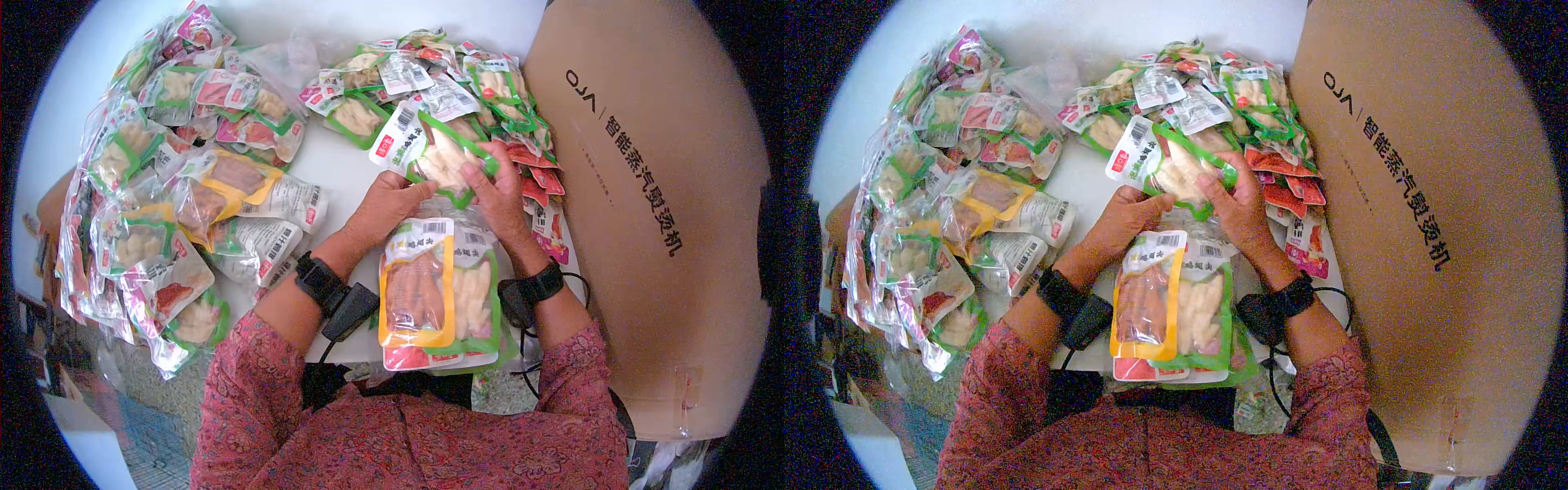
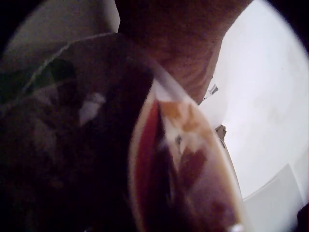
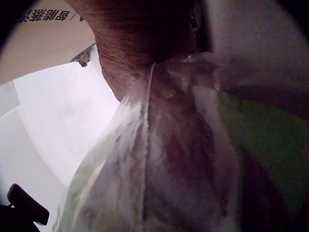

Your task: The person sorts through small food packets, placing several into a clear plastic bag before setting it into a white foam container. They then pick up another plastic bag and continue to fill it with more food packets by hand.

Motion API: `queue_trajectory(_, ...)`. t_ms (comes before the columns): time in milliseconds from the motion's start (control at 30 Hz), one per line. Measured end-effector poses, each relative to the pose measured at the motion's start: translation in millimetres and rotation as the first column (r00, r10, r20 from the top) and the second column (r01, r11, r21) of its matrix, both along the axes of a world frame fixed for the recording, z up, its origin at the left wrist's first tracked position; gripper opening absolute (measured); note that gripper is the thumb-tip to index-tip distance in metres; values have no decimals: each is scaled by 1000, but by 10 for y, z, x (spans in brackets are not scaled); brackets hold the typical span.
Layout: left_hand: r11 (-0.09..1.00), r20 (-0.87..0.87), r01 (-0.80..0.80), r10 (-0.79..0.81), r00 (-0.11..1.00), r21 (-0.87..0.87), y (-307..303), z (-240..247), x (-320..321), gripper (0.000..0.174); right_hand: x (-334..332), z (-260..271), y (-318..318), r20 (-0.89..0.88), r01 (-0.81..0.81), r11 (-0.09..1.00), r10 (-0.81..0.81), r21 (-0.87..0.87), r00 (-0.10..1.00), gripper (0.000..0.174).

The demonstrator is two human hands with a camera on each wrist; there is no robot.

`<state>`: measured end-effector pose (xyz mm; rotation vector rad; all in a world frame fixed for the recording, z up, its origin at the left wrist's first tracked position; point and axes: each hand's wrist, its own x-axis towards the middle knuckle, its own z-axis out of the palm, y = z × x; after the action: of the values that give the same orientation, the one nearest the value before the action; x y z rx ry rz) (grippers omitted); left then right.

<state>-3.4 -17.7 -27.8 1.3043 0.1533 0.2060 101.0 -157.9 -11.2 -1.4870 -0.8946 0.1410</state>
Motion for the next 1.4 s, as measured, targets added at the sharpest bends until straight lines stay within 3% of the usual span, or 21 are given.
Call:
queue_trajectory(233,988,-9,-108,107,994,-114,26,-25,18,11,42,-35,-26,-84,-21,998,16,-54,996,24)
queue_trajectory(300,977,91,-111,129,987,-183,25,-25,32,12,37,-16,-25,35,-41,997,44,-68,998,21)
queue_trajectory(433,971,56,-153,165,985,-186,9,1,34,11,16,-8,-12,22,-39,998,40,-58,999,18)
queue_trajectory(833,987,107,-66,82,991,-146,31,9,5,19,80,-57,-12,122,11,991,5,-132,992,18)
queue_trajectory(933,989,130,-104,117,985,-102,-12,21,5,23,82,-58,-11,106,13,991,1,-134,994,19)
queue_trajectory(1000,996,140,-44,55,989,-83,20,-32,34,28,91,-70,-12,57,12,990,-4,-138,998,19)
queue_trajectory(1200,988,195,-60,86,977,-139,-7,-34,50,30,65,-43,-14,0,-24,991,24,-132,1000,17)
queue_trajectory(1333,988,213,-53,83,974,-143,-1,-73,79,31,85,-64,2,51,-38,994,44,-104,998,16)
queue_trajectory(1400,984,313,-35,89,946,-172,-9,-92,109,33,82,-65,-1,10,-57,993,59,-108,998,14)
